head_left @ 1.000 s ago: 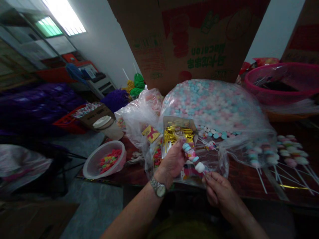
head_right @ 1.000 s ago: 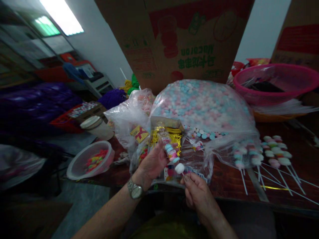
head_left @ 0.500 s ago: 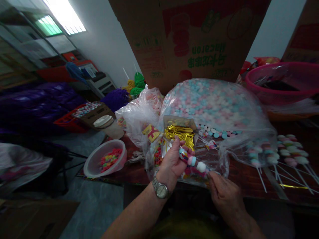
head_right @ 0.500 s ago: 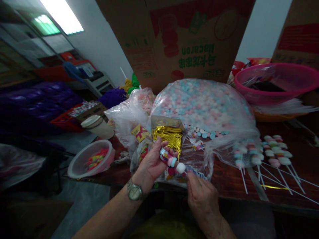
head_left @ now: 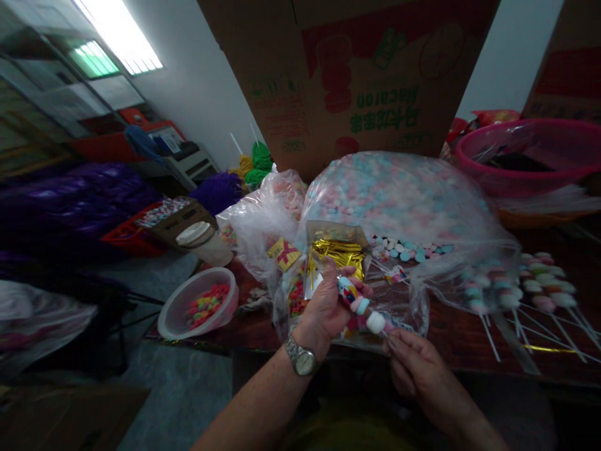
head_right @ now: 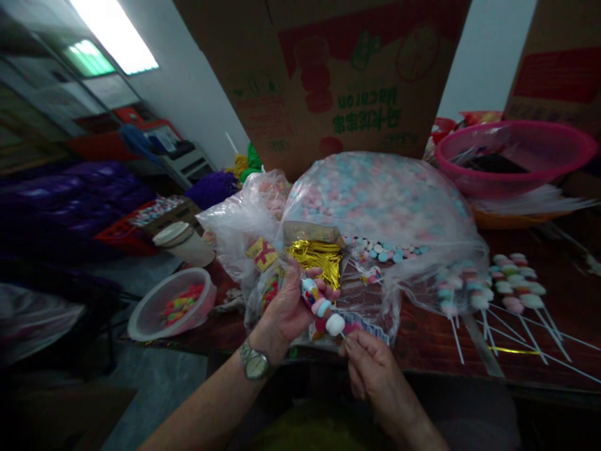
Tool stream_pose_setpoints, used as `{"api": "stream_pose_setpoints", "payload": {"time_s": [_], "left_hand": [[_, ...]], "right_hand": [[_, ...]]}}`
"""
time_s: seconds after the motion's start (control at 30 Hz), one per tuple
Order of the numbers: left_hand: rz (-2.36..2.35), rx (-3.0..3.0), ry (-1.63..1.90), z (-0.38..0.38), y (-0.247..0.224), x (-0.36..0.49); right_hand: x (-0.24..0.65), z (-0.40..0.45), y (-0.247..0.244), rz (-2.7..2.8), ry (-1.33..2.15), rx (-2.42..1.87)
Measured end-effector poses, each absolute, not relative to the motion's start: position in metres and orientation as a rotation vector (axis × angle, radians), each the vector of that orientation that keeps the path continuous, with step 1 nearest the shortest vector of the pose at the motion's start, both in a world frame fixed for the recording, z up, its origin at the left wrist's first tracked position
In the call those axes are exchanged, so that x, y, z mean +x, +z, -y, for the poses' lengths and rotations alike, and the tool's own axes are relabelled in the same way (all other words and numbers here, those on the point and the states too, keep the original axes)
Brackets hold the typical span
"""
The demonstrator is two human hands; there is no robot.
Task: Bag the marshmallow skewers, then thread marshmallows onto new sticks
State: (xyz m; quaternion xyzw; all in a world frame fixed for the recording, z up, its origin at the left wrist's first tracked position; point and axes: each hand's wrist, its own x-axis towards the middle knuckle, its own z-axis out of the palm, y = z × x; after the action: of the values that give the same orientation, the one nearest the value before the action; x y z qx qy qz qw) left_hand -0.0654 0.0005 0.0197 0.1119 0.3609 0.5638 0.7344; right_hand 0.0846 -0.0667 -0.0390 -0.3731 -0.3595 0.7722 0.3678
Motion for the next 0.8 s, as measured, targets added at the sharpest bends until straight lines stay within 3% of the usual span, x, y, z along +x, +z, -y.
{"api": "stream_pose_setpoints", "payload": {"time_s": [0.2,0.33,0.47,0.63,0.73,0.8], "left_hand": [[-0.56,0.39,1.174,-0.005,0.021,-0.084],[-0.562,0.326,1.263,-0.007,0.023,-0.078],[-0.71,0.232,1.338,-0.007,0.03,-0.069],[-0.749,0.123,1.307,-0.002,0.031,-0.061],[-0.762,0.137,1.281,-0.001,0.028,-0.059],[-0.775,0.169,1.279,-0.001,0.026,-0.059]], "right_hand": [[0.097,0.063,-0.038,0.778,2.158,-0.764],[0.098,0.063,-0.036,0.946,2.078,-0.895],[0.103,0.063,-0.034,1.524,1.344,-1.208],[0.103,0.064,-0.039,1.925,0.394,-1.165],[0.102,0.063,-0.039,1.942,0.145,-1.173],[0.101,0.063,-0.035,1.922,0.267,-1.182]]}}
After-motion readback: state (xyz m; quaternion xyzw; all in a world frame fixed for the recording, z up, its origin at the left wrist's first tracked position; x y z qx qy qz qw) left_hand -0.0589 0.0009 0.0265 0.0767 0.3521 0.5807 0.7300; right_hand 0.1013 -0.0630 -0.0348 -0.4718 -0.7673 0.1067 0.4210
